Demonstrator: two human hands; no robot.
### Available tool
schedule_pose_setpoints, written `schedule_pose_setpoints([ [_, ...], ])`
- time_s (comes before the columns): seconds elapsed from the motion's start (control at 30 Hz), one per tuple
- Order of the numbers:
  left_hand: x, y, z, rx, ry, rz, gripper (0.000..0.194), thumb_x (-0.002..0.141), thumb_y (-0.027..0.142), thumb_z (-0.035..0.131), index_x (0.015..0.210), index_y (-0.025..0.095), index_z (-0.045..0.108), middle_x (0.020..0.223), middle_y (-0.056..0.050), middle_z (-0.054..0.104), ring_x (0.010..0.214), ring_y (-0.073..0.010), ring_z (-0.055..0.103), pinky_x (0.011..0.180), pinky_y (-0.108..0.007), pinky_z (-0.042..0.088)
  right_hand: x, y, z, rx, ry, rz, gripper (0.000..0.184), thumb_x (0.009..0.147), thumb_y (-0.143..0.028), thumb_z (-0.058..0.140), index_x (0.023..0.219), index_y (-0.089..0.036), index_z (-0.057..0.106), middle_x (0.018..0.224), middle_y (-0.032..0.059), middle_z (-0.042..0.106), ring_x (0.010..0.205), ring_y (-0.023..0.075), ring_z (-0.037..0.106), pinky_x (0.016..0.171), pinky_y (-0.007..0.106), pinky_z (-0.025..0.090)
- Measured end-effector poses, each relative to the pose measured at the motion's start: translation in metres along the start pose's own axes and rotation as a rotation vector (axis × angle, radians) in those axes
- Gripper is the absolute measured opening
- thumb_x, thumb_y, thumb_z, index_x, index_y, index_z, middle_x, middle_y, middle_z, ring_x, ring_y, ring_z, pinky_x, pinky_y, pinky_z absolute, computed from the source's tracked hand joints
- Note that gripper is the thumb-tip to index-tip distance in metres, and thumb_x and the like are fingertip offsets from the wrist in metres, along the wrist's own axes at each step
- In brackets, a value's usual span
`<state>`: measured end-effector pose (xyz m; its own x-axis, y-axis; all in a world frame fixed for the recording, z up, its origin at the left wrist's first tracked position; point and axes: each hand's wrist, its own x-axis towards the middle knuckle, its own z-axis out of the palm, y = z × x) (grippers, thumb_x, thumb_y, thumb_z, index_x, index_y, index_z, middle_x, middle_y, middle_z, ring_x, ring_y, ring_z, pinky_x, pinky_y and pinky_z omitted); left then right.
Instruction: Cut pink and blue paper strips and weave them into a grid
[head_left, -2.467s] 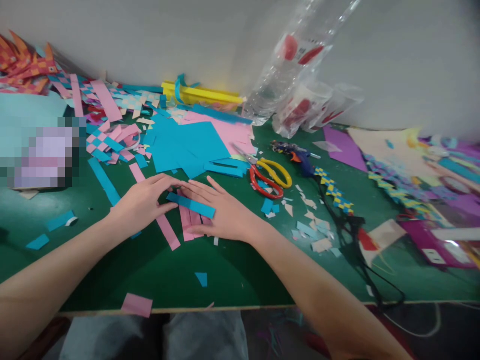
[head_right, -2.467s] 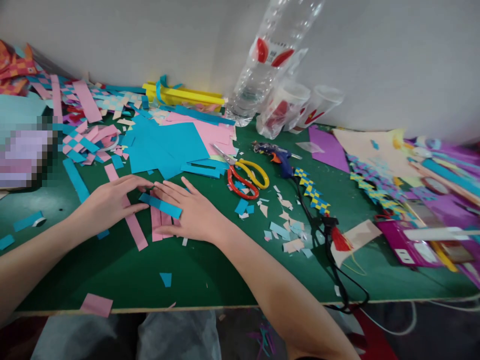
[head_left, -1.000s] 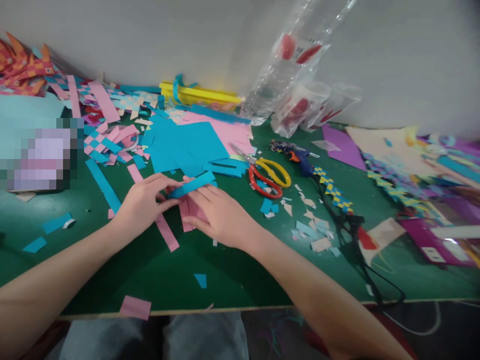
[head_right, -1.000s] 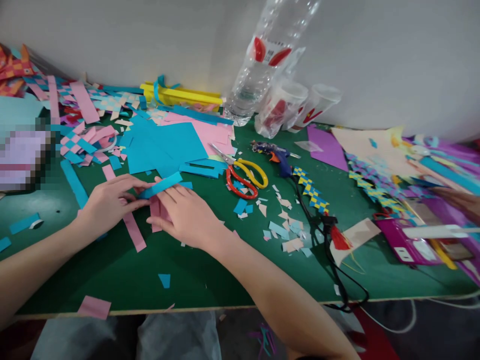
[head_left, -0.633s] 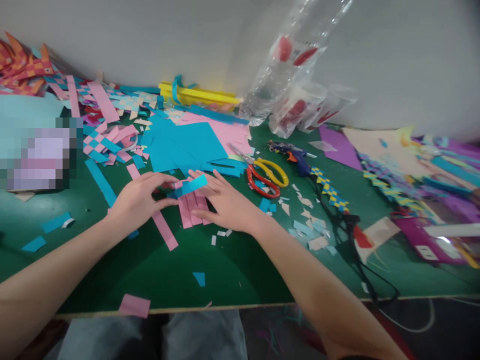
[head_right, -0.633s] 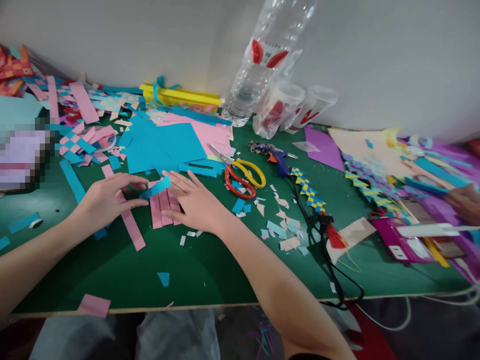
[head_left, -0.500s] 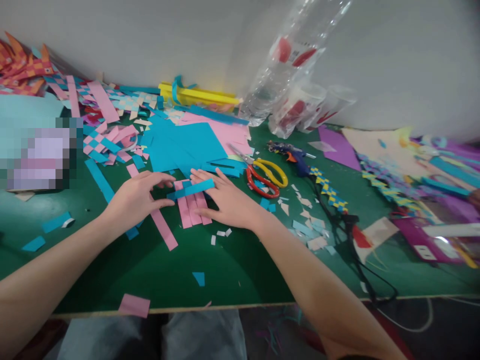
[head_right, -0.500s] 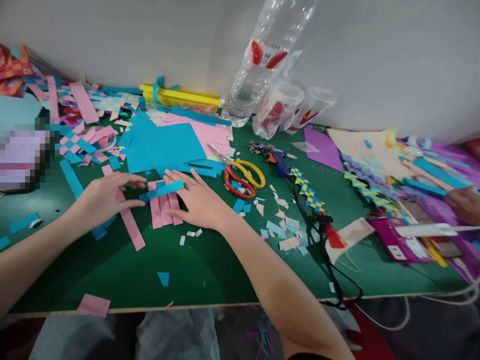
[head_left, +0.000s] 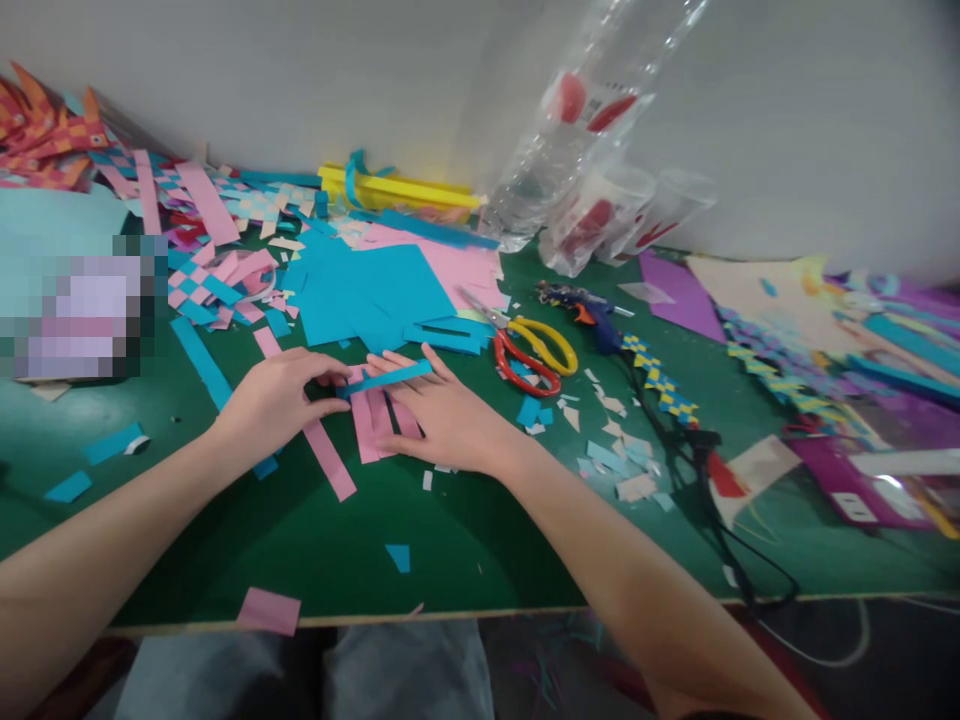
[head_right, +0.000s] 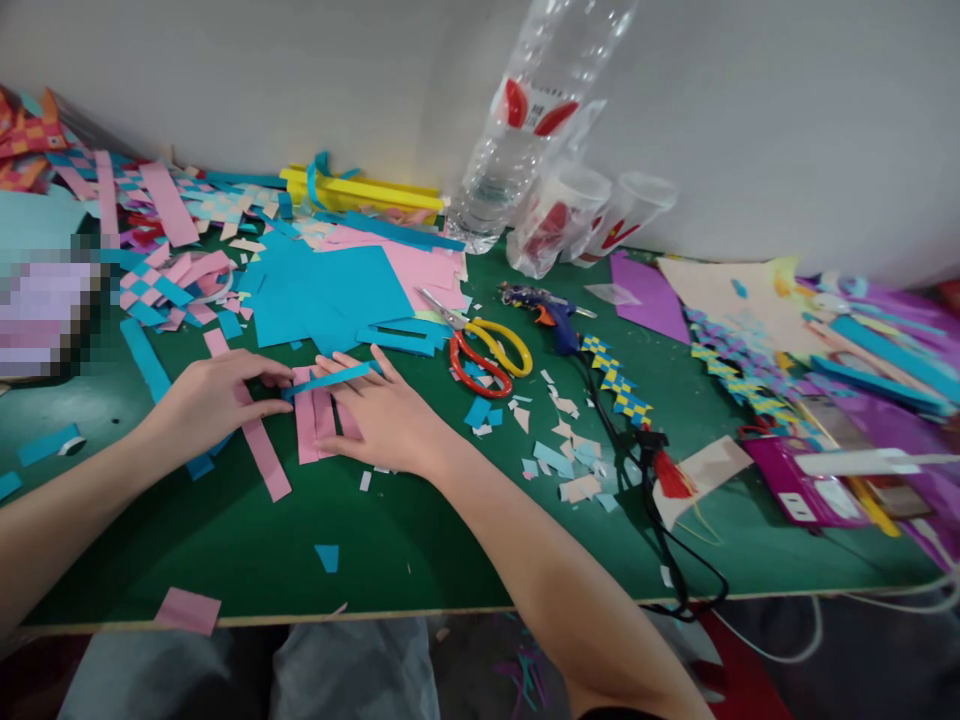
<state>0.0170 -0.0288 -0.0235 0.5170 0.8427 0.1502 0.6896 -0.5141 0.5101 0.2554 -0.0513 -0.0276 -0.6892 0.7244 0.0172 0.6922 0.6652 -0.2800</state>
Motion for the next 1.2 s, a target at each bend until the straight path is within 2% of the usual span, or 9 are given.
schedule_pose_setpoints([
  [0.17,0.0,-0.002,0.002,0.006,0.004,0.013,0.027,0.085,0.04,0.066,0.103,0.022,0.069,0.097,-0.005,0.072,0.092,-0.0237,0.064,0.076,-0.035,0.051,-0.001,-0.006,0.005,-0.029,0.033,0.001,0.075,0.091,-0.065,0.043,0.151,-0.021,0.031,0.159,0.0071,0.03,0.148,0.0295,0.024,0.123,0.056,0.009],
  [0.3,0.0,-0.002,0.0,-0.009,-0.002,0.04,0.026,0.085,0.039,0.067,0.105,0.022,0.069,0.099,-0.005,0.072,0.093,-0.0232,0.064,0.078,-0.035,0.051,-0.001,-0.01,0.004,-0.015,0.046,0.042,0.081,0.09,-0.067,0.042,0.152,-0.018,0.027,0.159,0.0104,0.028,0.148,0.0305,0.024,0.122,0.057,0.015],
  [0.47,0.0,-0.003,-0.005,-0.009,-0.011,0.023,0.028,0.082,0.04,0.069,0.106,0.024,0.069,0.1,-0.005,0.072,0.093,-0.0231,0.063,0.078,-0.034,0.05,-0.004,0.001,-0.013,0.023,0.081,0.109,0.079,0.093,-0.065,0.037,0.152,-0.014,0.027,0.161,0.0115,0.023,0.15,0.0294,0.015,0.123,0.057,0.006],
  [0.6,0.0,-0.003,-0.008,0.008,-0.041,-0.017,0.028,0.081,0.039,0.07,0.105,0.025,0.069,0.098,-0.003,0.073,0.09,-0.023,0.065,0.075,-0.033,0.05,-0.007,0.014,-0.023,0.074,-0.016,0.074,0.08,0.087,-0.067,0.047,0.151,-0.021,0.032,0.161,0.0069,0.023,0.15,0.0309,0.014,0.122,0.06,0.001],
  [0.73,0.001,-0.003,-0.008,0.026,-0.051,-0.002,0.024,0.082,0.036,0.067,0.102,0.023,0.07,0.096,-0.004,0.074,0.087,-0.0221,0.065,0.074,-0.032,0.049,-0.006,0.017,-0.017,0.076,-0.076,0.043,0.086,0.086,-0.069,0.048,0.154,-0.021,0.024,0.162,0.006,0.019,0.151,0.0309,0.01,0.123,0.06,0.001],
  [1.0,0.0,0.0,-0.007,0.042,-0.063,0.059,0.023,0.085,0.033,0.061,0.102,0.021,0.07,0.096,-0.005,0.074,0.084,-0.0206,0.065,0.074,-0.032,0.049,-0.004,0.014,-0.006,0.083,-0.052,0.03,0.083,0.088,-0.066,0.047,0.155,-0.027,0.016,0.162,0.0029,0.016,0.151,0.03,0.01,0.122,0.059,0.002],
  [1.2,-0.001,-0.002,-0.007,0.021,-0.061,0.087,0.022,0.085,0.035,0.061,0.102,0.023,0.07,0.097,-0.005,0.074,0.084,-0.0223,0.066,0.075,-0.035,0.05,-0.003,0.014,-0.004,0.064,-0.067,0.034,0.083,0.089,-0.067,0.043,0.155,-0.025,0.014,0.163,0.0052,0.014,0.151,0.0283,0.011,0.122,0.061,0.004],
])
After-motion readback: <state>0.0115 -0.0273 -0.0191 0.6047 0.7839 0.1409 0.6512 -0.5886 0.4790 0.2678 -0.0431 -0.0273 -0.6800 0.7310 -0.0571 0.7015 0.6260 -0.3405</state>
